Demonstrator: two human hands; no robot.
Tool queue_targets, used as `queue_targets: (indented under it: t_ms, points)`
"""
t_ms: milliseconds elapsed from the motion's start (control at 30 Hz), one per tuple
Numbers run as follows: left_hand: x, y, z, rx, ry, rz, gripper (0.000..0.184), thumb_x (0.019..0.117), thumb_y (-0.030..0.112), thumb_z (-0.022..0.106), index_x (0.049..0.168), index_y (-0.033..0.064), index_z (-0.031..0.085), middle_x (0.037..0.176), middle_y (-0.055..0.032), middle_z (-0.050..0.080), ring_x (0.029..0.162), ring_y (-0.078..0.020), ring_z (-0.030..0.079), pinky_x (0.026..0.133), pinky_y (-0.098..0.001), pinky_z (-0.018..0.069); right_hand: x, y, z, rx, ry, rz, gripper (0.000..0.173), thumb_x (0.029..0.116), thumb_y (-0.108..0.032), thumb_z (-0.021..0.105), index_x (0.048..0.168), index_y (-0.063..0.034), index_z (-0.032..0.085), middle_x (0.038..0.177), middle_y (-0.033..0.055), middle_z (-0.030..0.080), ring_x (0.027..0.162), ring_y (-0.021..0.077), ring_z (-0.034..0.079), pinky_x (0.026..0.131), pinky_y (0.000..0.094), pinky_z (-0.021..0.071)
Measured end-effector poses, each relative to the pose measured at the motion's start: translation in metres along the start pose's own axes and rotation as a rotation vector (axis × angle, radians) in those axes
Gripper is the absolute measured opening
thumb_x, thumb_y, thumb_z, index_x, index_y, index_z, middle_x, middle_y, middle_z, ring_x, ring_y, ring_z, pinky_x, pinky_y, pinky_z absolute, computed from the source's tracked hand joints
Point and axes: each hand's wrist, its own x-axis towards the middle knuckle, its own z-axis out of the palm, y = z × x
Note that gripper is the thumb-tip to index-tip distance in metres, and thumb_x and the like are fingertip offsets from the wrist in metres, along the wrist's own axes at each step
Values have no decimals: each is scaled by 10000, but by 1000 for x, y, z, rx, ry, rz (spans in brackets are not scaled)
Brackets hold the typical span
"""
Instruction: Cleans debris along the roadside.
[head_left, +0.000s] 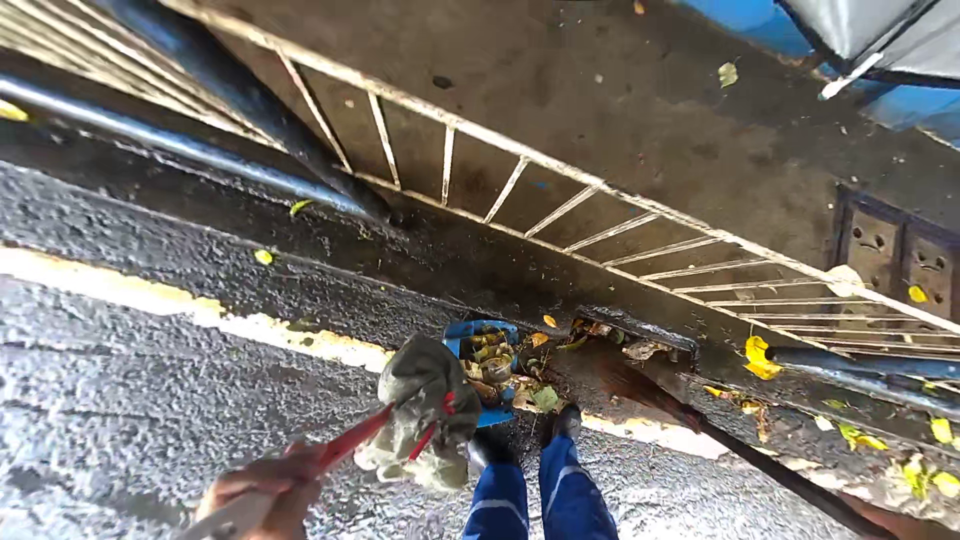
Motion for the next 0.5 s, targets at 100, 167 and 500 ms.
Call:
queue_targets:
  t_ms: [100, 167, 500]
  points:
    - [5, 7, 4, 45, 11, 1, 366, 821, -122, 495, 834, 236, 570, 788, 184, 705, 838, 8, 689, 911, -244, 565, 41, -29, 25, 101, 61, 27, 574, 1081, -353, 524, 1623, -230, 379, 1361, 308, 630, 1234, 545, 605, 991, 750, 436]
    - [9, 4, -3, 61, -15, 20, 345, 829, -96, 518, 822, 245, 574, 789, 175, 712, 833, -5, 700, 909, -260, 575, 89, -64, 36, 164, 59, 71, 542, 1088, -331, 509, 1603, -196, 410, 1393, 281, 618, 1272, 504, 596, 1022, 709, 447]
    - [8, 20, 17, 172, 17, 17, 323, 763, -42, 597, 841, 268, 547, 784, 187, 684, 809, -18, 693, 854, -281, 600, 116, -167, 55, 172, 13, -47, 589, 1073, -237, 505, 1634, -206, 328, 1314, 294, 649, 1196, 501, 638, 957, 684, 501]
